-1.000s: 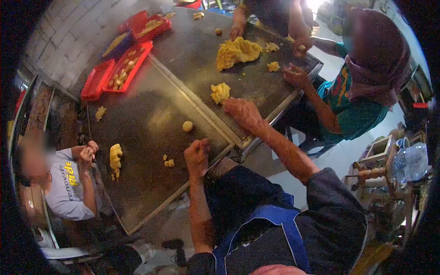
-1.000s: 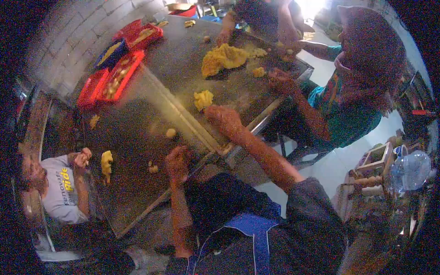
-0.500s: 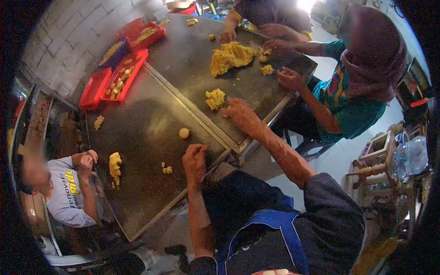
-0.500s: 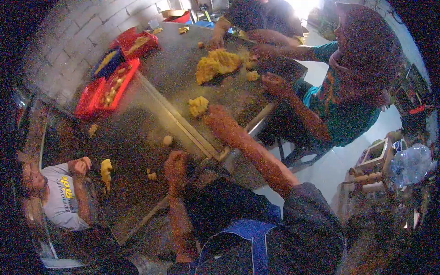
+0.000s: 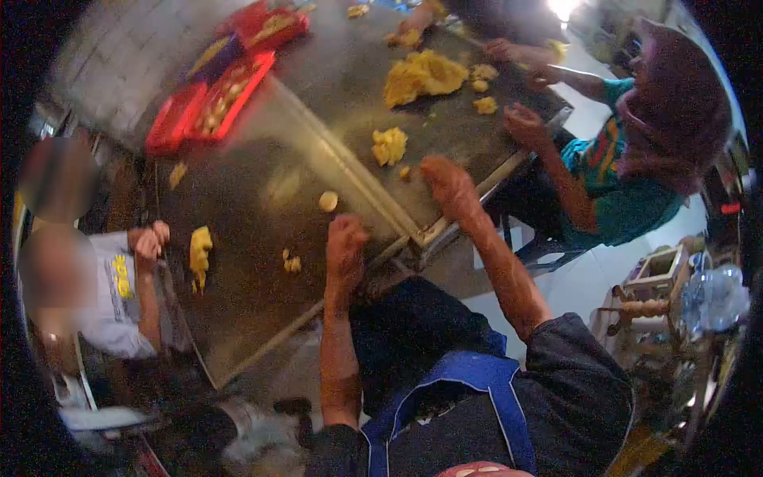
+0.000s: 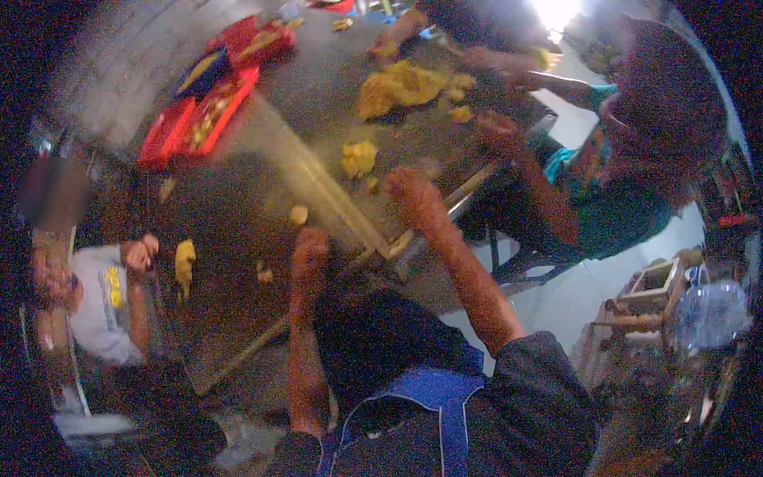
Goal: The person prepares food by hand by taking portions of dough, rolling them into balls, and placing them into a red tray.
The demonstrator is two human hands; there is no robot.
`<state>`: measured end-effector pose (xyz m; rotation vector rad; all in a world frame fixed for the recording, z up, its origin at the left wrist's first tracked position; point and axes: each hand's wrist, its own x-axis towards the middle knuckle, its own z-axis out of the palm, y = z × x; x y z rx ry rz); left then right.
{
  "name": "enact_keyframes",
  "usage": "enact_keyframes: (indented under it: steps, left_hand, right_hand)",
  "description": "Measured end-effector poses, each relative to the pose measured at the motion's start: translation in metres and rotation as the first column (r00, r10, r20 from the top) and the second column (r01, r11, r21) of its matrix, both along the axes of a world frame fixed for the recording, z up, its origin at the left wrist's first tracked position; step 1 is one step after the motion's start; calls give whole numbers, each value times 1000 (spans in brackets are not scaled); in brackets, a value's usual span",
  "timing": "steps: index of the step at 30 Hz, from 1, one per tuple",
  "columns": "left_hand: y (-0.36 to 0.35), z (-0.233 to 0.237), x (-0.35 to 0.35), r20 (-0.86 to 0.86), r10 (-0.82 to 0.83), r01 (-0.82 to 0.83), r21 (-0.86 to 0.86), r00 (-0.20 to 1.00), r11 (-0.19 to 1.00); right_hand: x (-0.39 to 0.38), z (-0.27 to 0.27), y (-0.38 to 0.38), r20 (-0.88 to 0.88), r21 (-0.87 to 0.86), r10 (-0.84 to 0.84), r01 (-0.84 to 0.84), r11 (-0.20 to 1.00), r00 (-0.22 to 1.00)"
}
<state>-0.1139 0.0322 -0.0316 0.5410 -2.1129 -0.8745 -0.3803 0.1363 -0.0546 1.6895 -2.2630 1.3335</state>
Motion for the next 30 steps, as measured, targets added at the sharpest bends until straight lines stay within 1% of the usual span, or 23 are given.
enact_keyframes:
  steps: [1,2,3,4,5,6,8,10,12,13,15,16,19,21,22,23,24,25,26,27,28,29,30]
  left_hand:
    - [5,14,-8,37,41,-30,-245,998,969]
    - [4,11,-11,19,17,-13,-218,1000,976]
    - [4,7,-9,-2,-6,5,-192,1000,981]
    - [4,7,-5,13,33,-30,-175,999,984]
    - [3,13,-4,33,30,-28,-49,999,998]
    - [3,16,-4,43,14,-18,74,999,997]
    - [5,17,-3,110,81,-88,54,991,995]
    - [6,25,0,177,139,-146,26,974,989]
    - [9,37,-2,255,70,-114,162,964,980]
    - [8,40,-1,258,68,-113,167,964,979]
    - [-1,45,4,233,-56,-13,285,971,959]
    - [-2,43,4,236,-52,-18,286,970,958]
    - [-10,46,1,257,-53,9,170,965,985]
    - [-21,59,-6,507,-41,-17,109,861,994]
    - [-24,54,-16,506,-39,-20,110,861,994]
    - [-24,42,-32,344,146,-156,2,928,988]
    - [-25,30,-45,152,313,-305,-79,937,949]
    - [-27,13,-51,148,314,-305,-80,938,949]
    - [-28,-7,-55,154,364,-335,-186,919,924]
    - [-27,-17,-56,156,415,-359,-292,897,886]
    - [-25,-12,-55,152,418,-362,-296,896,884]
    - [-18,-6,-50,14,400,-400,1,917,917]
    - [-8,-2,-44,-123,412,-362,300,903,883]
  right_hand:
    - [-2,3,-1,-54,71,-36,39,997,998]
    - [1,5,-1,-111,143,-59,75,987,992]
    - [8,11,1,-92,170,-11,26,985,996]
    - [13,21,2,-80,89,-35,42,995,996]
    - [15,25,0,-67,0,-70,70,998,995]
    - [12,19,0,-62,8,-52,52,999,997]
    - [10,15,-2,-14,-67,-53,52,996,999]
    - [11,17,0,-31,-63,-36,34,997,999]
    - [12,20,1,-48,-55,-33,30,998,998]
    - [11,19,2,-41,-59,-40,37,998,998]
    - [8,16,1,-34,-64,-44,42,997,998]
    - [7,14,0,-28,-77,-35,33,996,999]
    - [6,12,-2,-43,-79,-39,36,996,998]
    - [6,13,-2,-72,-64,-45,40,997,996]
    - [6,13,-1,-63,-66,-37,33,997,997]
    - [6,14,-2,-56,-70,-31,27,997,998]
    - [6,15,-2,-59,-73,-30,26,997,998]
    - [6,16,-3,-51,-80,-41,36,996,998]
    - [7,16,-2,-41,-84,-49,45,995,998]
    - [9,15,0,-41,-84,-44,41,996,998]
    - [8,15,-2,-50,-97,-51,46,994,997]
    - [8,15,-2,-55,-104,-59,54,993,997]
    - [9,14,1,-52,-103,-59,53,993,997]
